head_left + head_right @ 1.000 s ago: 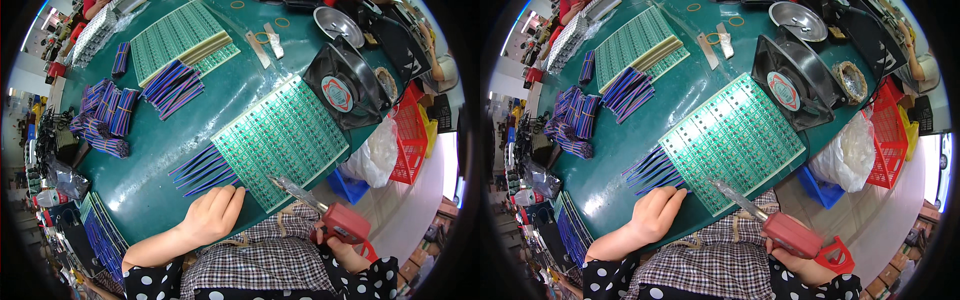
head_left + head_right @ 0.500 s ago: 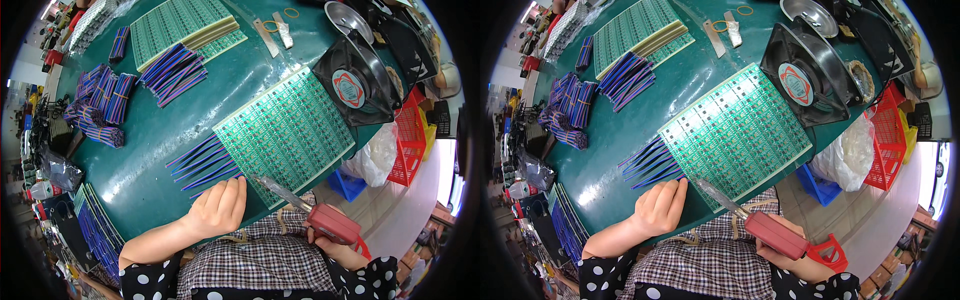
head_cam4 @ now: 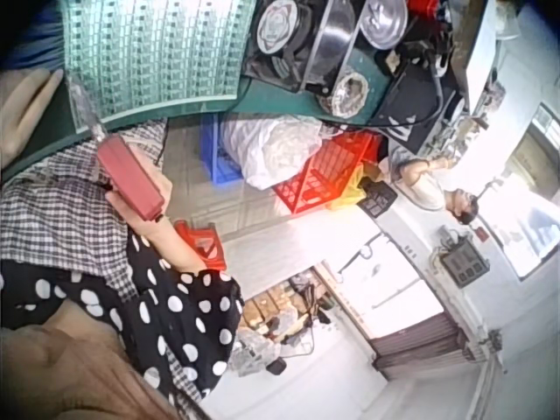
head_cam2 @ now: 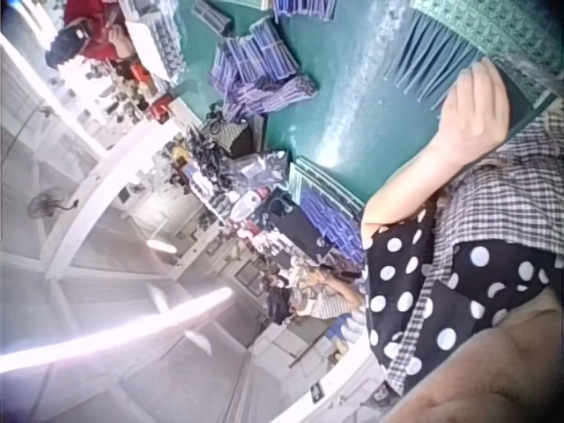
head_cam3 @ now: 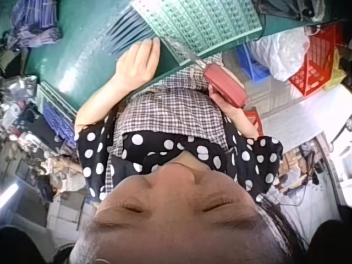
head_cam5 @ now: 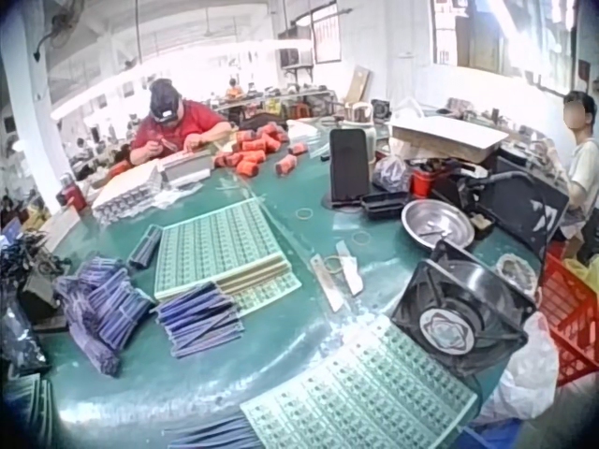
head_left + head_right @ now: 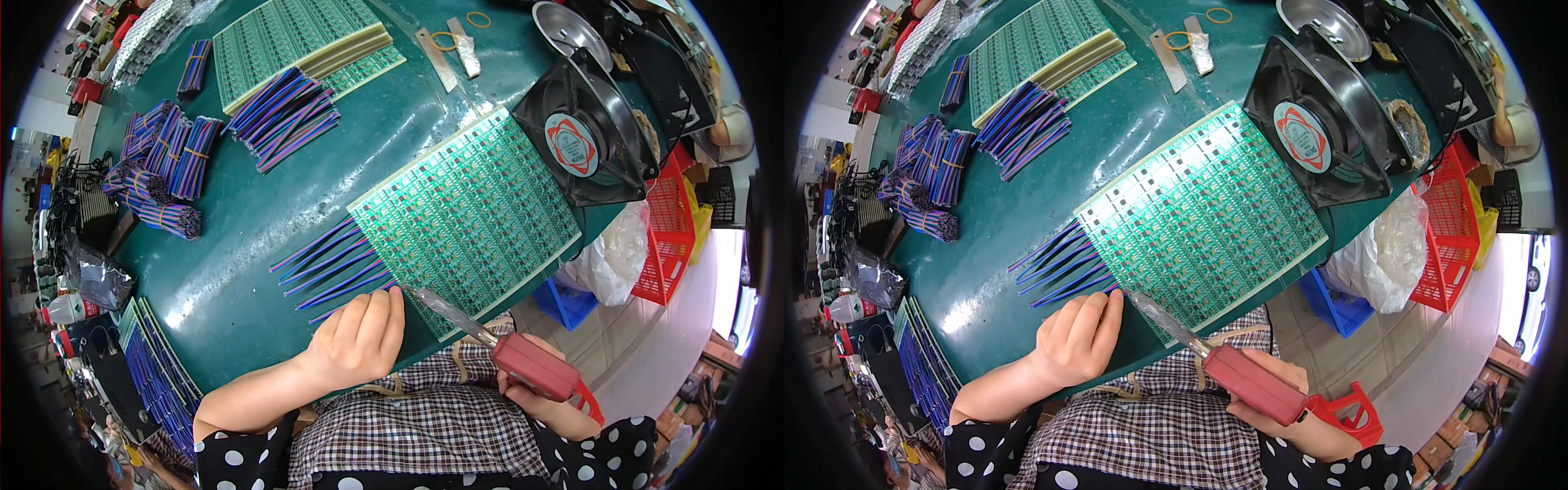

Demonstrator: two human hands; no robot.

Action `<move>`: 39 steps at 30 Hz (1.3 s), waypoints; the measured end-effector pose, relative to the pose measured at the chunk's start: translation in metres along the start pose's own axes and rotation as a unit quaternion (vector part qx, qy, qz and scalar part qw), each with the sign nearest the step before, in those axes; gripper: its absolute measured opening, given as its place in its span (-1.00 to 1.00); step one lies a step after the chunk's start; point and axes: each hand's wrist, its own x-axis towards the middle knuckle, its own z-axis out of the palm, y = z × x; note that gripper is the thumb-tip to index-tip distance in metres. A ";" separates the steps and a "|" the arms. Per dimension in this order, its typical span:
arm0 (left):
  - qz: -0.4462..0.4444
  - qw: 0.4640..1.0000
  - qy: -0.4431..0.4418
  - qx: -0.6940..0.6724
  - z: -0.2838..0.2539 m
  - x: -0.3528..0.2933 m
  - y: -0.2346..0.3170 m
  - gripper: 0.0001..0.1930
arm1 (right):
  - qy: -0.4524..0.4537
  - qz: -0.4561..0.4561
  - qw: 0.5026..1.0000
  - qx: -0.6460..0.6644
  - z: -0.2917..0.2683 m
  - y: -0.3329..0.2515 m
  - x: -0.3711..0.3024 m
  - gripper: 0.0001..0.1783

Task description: The person solders wires to a printed circuit board with a soldering iron, connecting electronic components on an assembly line.

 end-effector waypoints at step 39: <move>0.047 0.997 -0.032 0.057 -0.006 -0.001 0.004 -0.71 | 0.030 0.026 0.969 0.242 -0.003 -0.003 -0.019 -0.23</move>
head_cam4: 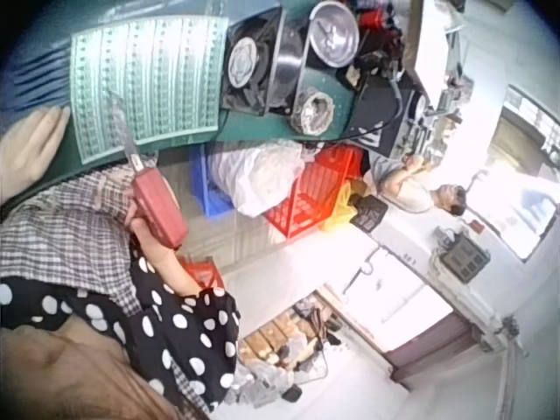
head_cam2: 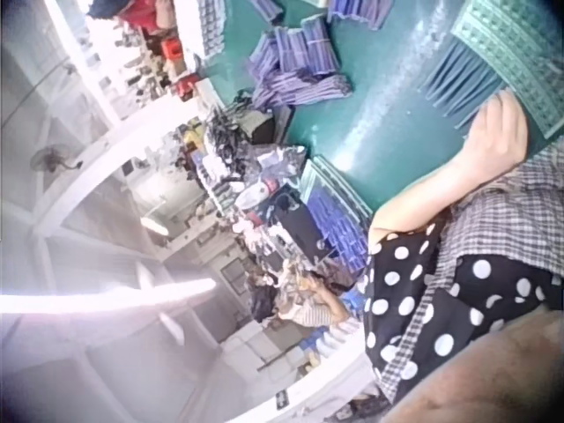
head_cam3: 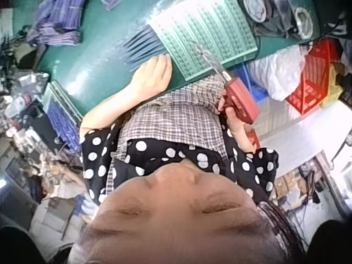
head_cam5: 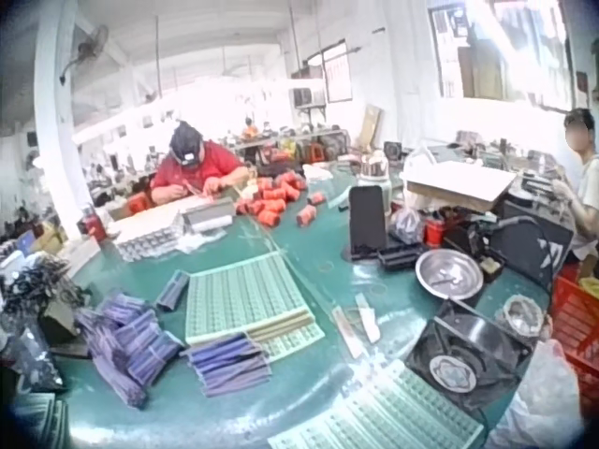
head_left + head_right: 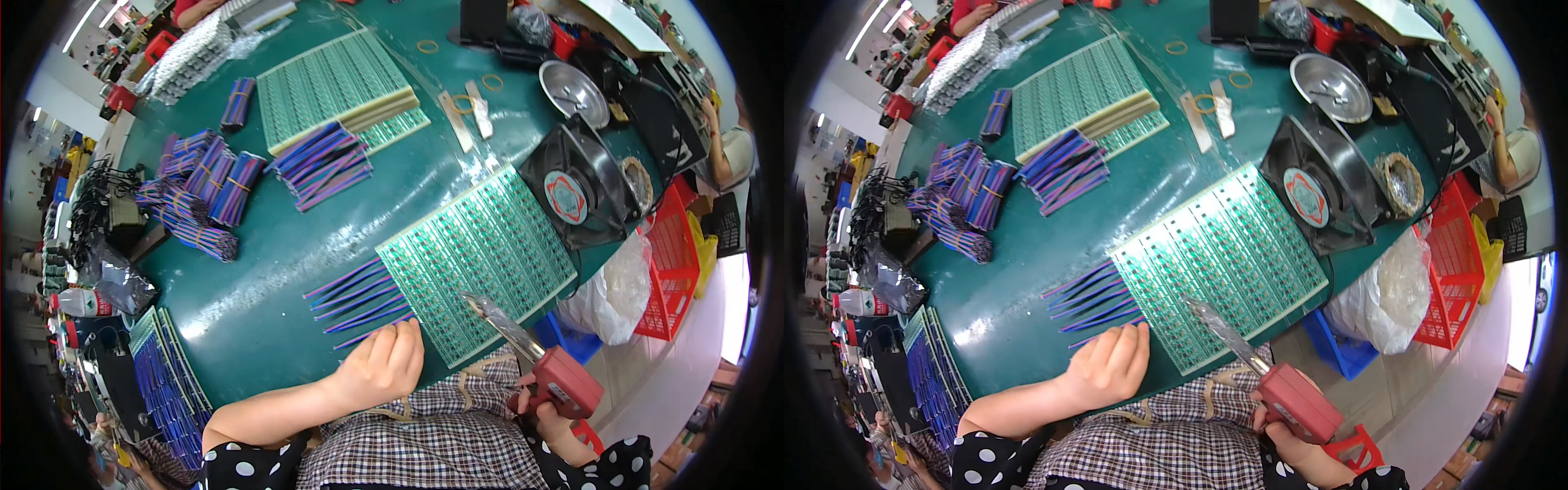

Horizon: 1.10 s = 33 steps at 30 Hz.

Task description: The person solders wires to a printed circuit board with a soldering iron, connecting electronic components on an assembly line.

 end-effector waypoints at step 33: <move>-0.598 0.497 0.192 -0.598 0.009 -0.034 -0.110 -0.89 | 0.137 -0.133 0.981 -0.040 0.001 0.023 0.009 -0.27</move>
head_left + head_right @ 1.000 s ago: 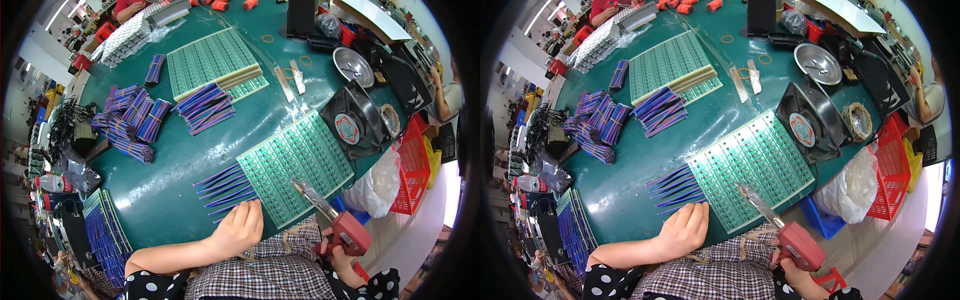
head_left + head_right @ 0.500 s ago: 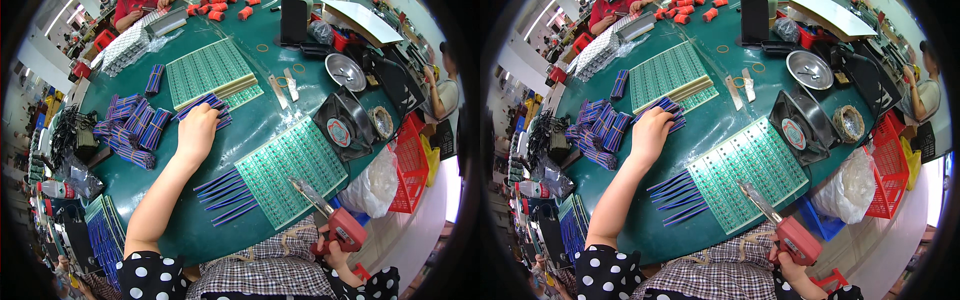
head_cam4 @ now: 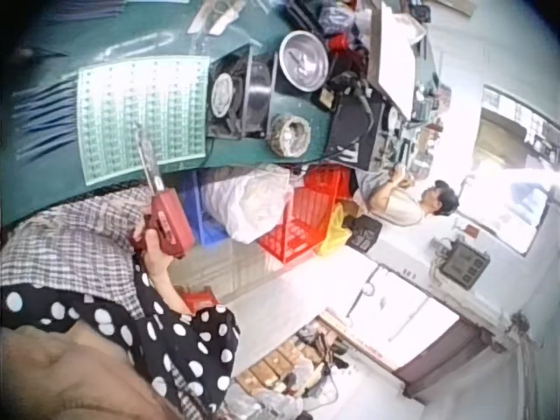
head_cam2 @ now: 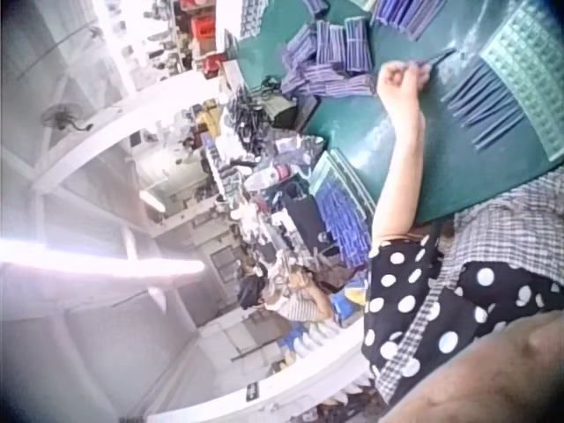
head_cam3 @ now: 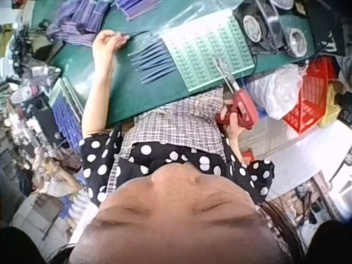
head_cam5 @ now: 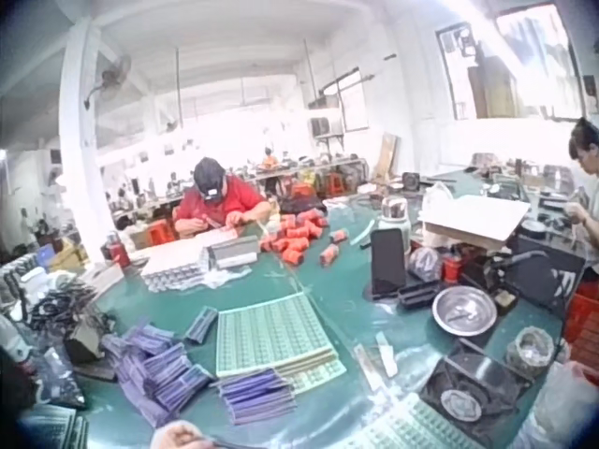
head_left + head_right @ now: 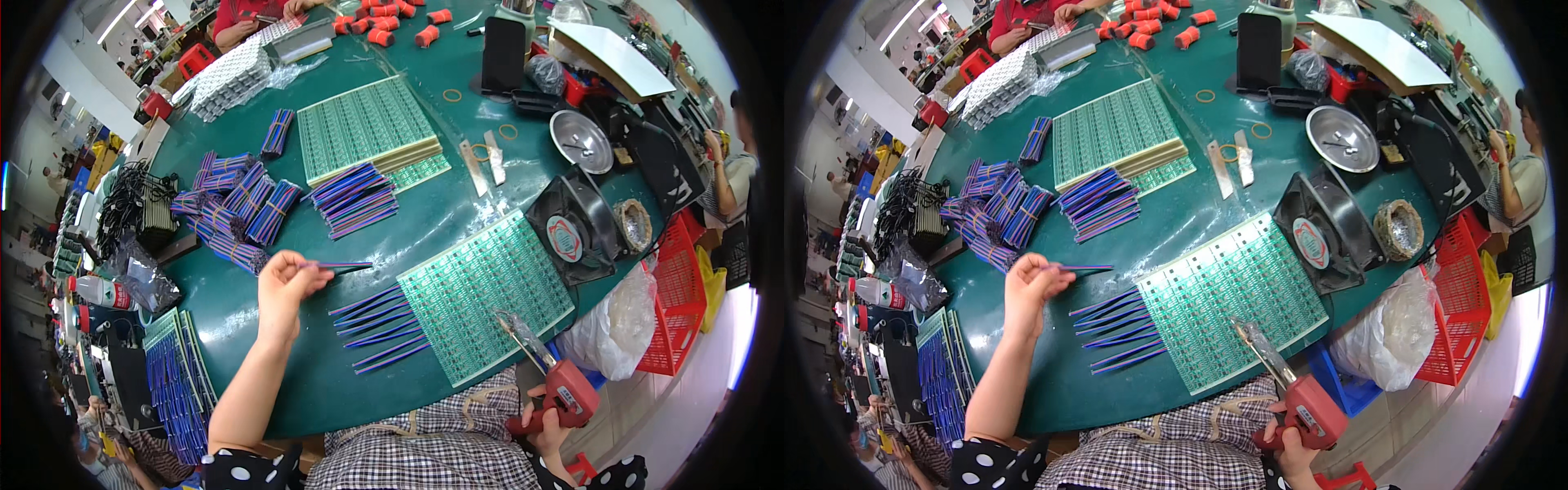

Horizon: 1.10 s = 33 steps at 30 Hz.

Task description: The person solders wires to a printed circuit board with a soldering iron, connecting electronic components on an assembly line.

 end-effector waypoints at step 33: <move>0.148 0.985 0.013 0.083 0.002 0.011 0.031 -0.65 | -0.028 0.007 0.997 -0.068 0.007 -0.013 0.010 -0.32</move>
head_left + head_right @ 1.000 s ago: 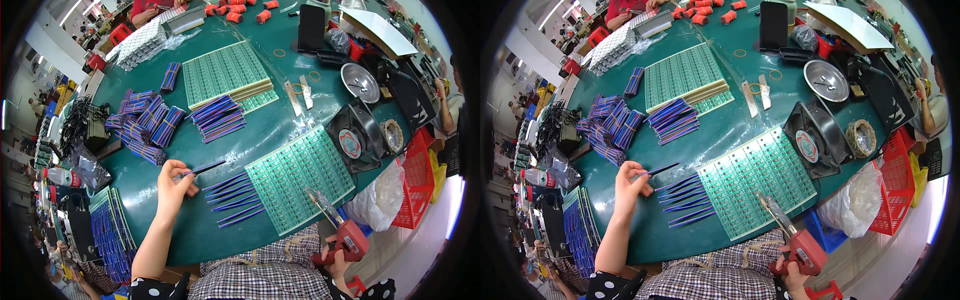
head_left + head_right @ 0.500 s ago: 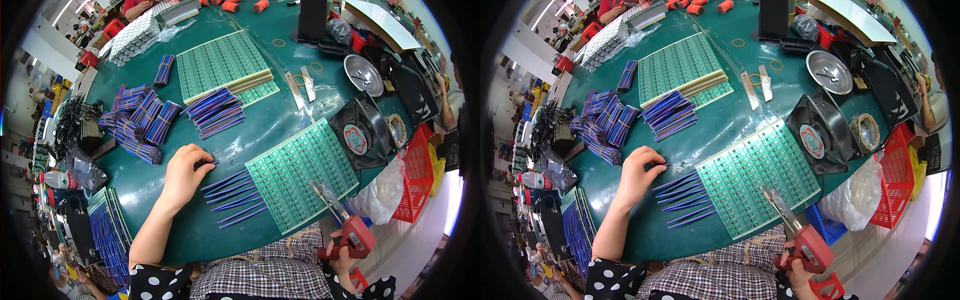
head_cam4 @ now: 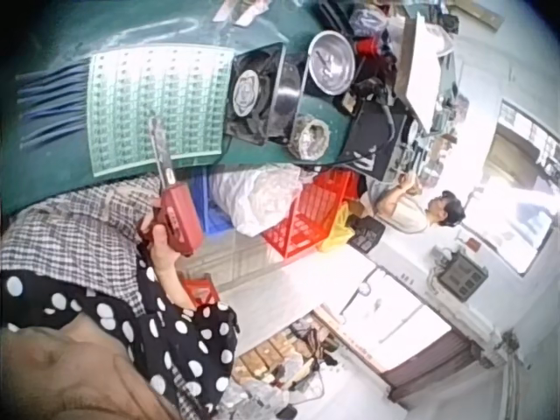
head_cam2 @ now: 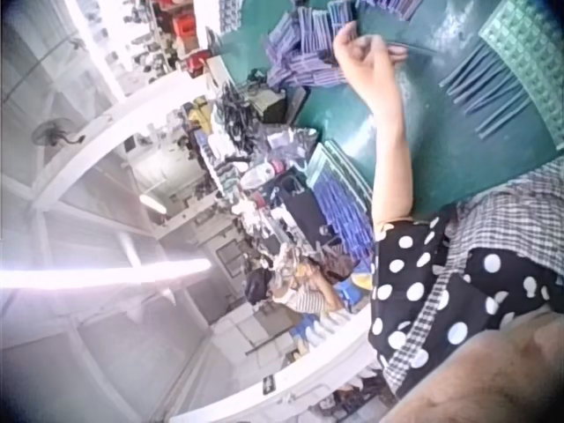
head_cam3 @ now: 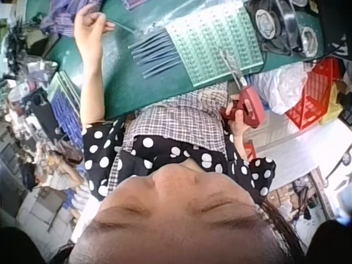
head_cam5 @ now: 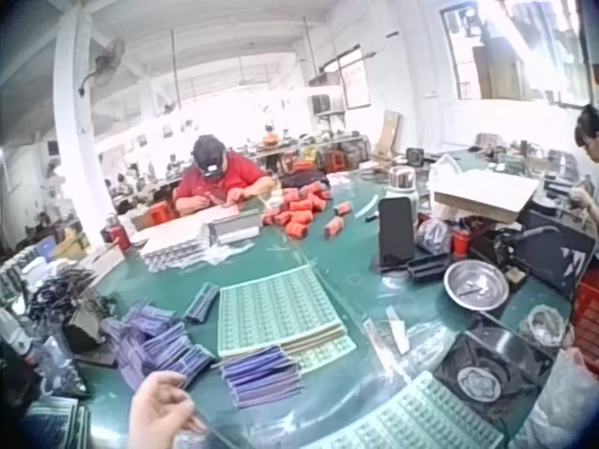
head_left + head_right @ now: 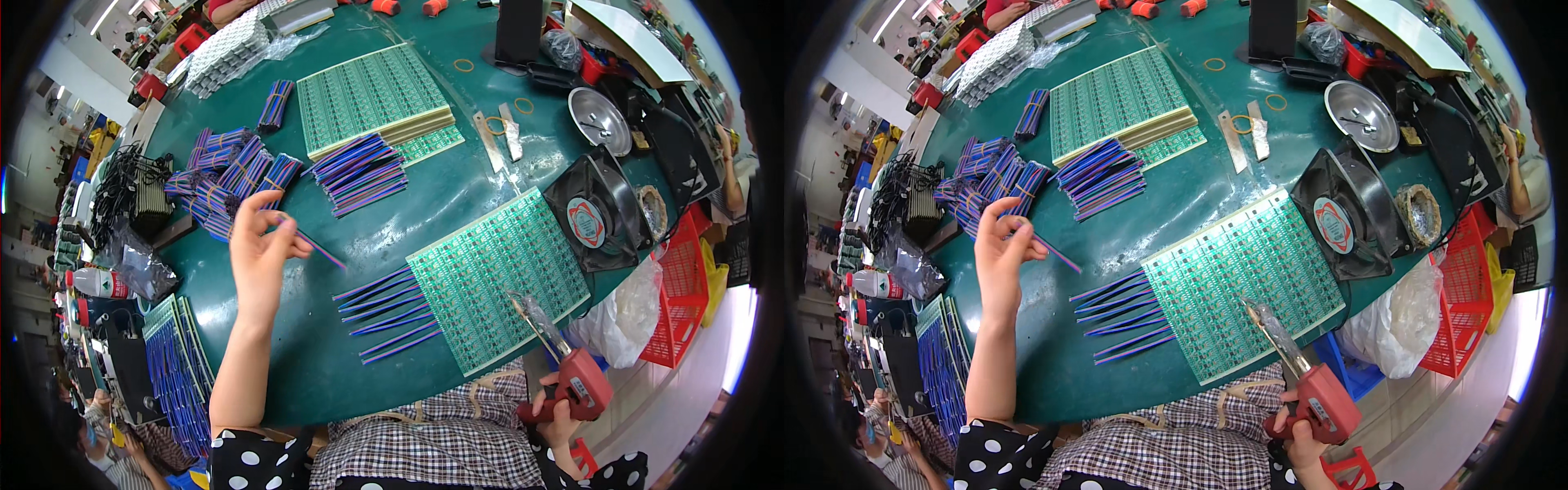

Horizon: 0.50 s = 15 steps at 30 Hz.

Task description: The person solders wires to a printed circuit board with a soldering iron, connecting electronic components on an assembly line.

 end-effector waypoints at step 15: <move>0.344 0.800 -0.171 0.461 -0.009 -0.002 -0.025 -0.80 | 0.011 0.020 1.000 0.013 0.002 -0.002 -0.003 -0.26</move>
